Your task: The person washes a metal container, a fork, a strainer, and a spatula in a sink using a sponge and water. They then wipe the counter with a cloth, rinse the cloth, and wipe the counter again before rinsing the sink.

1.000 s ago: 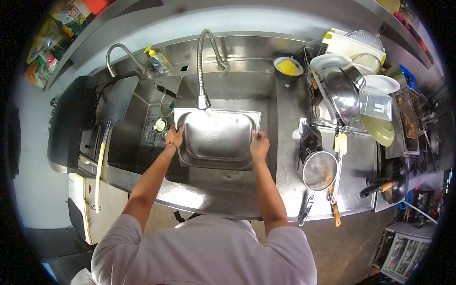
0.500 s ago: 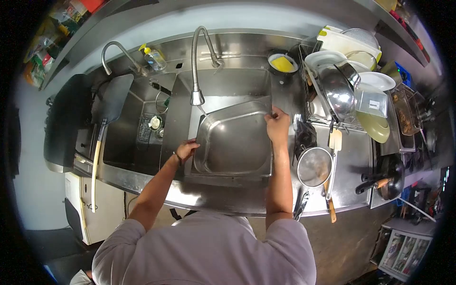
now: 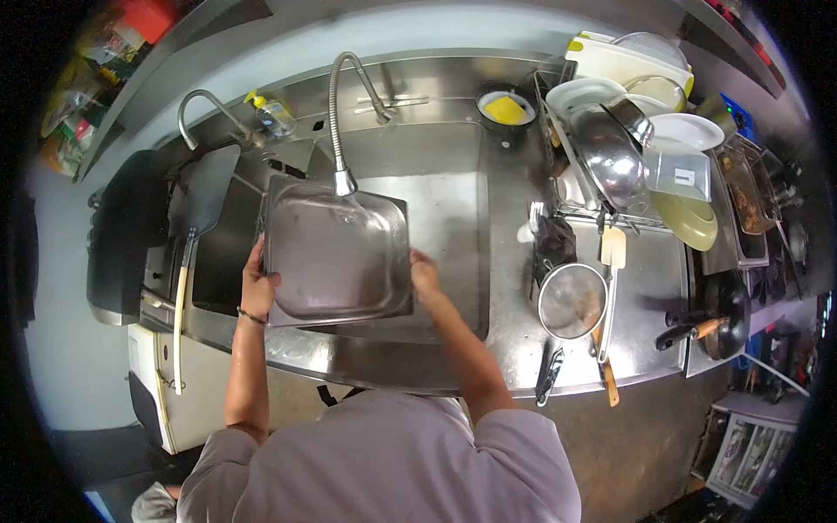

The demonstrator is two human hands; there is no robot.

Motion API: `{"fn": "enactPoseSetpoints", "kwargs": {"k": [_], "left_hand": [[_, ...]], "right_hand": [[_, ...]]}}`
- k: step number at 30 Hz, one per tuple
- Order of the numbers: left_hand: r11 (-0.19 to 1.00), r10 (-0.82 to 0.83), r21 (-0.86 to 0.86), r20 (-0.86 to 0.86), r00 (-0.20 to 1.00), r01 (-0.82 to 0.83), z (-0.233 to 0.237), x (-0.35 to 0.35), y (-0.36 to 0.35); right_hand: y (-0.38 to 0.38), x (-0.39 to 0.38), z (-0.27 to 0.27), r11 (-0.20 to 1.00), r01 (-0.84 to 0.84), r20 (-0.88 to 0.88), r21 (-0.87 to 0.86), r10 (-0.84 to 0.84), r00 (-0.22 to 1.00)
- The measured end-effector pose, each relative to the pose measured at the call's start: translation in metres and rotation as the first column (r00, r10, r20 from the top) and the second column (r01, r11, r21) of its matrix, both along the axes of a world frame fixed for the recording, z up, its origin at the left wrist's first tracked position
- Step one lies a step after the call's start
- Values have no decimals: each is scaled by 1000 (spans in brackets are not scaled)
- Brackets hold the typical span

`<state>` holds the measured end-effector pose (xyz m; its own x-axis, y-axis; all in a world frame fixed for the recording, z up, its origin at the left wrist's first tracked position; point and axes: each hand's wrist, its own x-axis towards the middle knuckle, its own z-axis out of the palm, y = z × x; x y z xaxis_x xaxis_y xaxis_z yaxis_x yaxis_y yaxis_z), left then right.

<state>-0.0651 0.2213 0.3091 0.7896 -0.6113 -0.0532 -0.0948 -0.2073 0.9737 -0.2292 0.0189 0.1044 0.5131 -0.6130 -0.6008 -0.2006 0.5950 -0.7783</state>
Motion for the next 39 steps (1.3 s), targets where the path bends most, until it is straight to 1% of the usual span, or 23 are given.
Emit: {"fn": "enactPoseSetpoints", "kwargs": {"k": [1,5,7,9,10,11,13,15,17,18,19,21,22,25,26,27,29,30,31,32,35,36,39], "left_hand": [[997,-11,-73,238,971,29,7,-9,3],[987,159,-46,397,904,-153,41,-47,10],[982,186,-50,434,881,-183,45,-60,18],[967,218,-29,605,766,-253,47,-75,26],[954,200,2,738,645,-299,43,-81,33],[957,200,-8,740,642,-289,39,-86,40],[959,265,-157,790,553,-236,30,-97,49],[950,311,-276,787,532,-147,28,-109,57],[938,346,-292,790,506,-186,23,-119,71],[956,279,-225,895,349,-190,20,-118,85],[961,227,-162,923,312,-222,16,-121,97],[980,187,-177,976,114,-92,8,-121,111],[980,190,-181,975,118,-80,8,-122,116],[984,175,-175,982,67,-1,8,-132,133],[977,211,-214,967,143,1,6,-139,137],[967,247,-253,944,220,3,4,-145,140],[970,236,-243,949,210,6,-1,-155,145],[979,171,-186,972,159,87,-4,-164,145],[979,108,-125,988,106,160,-8,-174,146],[979,94,-111,990,104,169,-14,-179,147],[974,63,-86,992,112,209,-16,-189,149],[971,82,-108,989,127,215,-12,-194,148],[959,101,-126,989,108,254,3,-204,145]], "right_hand": [[18,8,0,994,-86,-86,71,92,992],[64,32,-5,984,-149,-2,98,150,989],[66,48,-14,960,-159,234,229,104,967],[66,63,-29,946,-183,314,268,94,945],[65,68,-28,929,-202,383,309,73,921],[64,74,-27,934,-194,388,299,67,919],[60,82,-15,934,-341,374,104,281,884],[63,83,-1,926,-347,174,-148,369,913],[59,70,28,835,-500,46,-230,523,851],[63,67,28,833,-461,30,-304,492,870],[69,58,35,823,-428,15,-372,467,884],[76,34,75,866,-408,106,-288,452,886],[84,20,100,884,-423,198,-200,460,866],[103,-3,128,825,-513,321,-238,565,760],[114,-5,126,823,-493,331,-282,566,755],[122,10,87,767,-461,313,-446,616,723],[135,-9,100,732,-457,86,-506,570,817],[134,-8,89,725,-458,65,-514,566,822],[129,3,63,836,-494,327,-239,548,769],[125,2,48,835,-547,561,57,427,710],[120,-26,73,835,-533,637,133,340,691],[116,-23,54,843,-526,681,114,320,659],[106,-45,67,875,-468,655,128,280,702]]}}
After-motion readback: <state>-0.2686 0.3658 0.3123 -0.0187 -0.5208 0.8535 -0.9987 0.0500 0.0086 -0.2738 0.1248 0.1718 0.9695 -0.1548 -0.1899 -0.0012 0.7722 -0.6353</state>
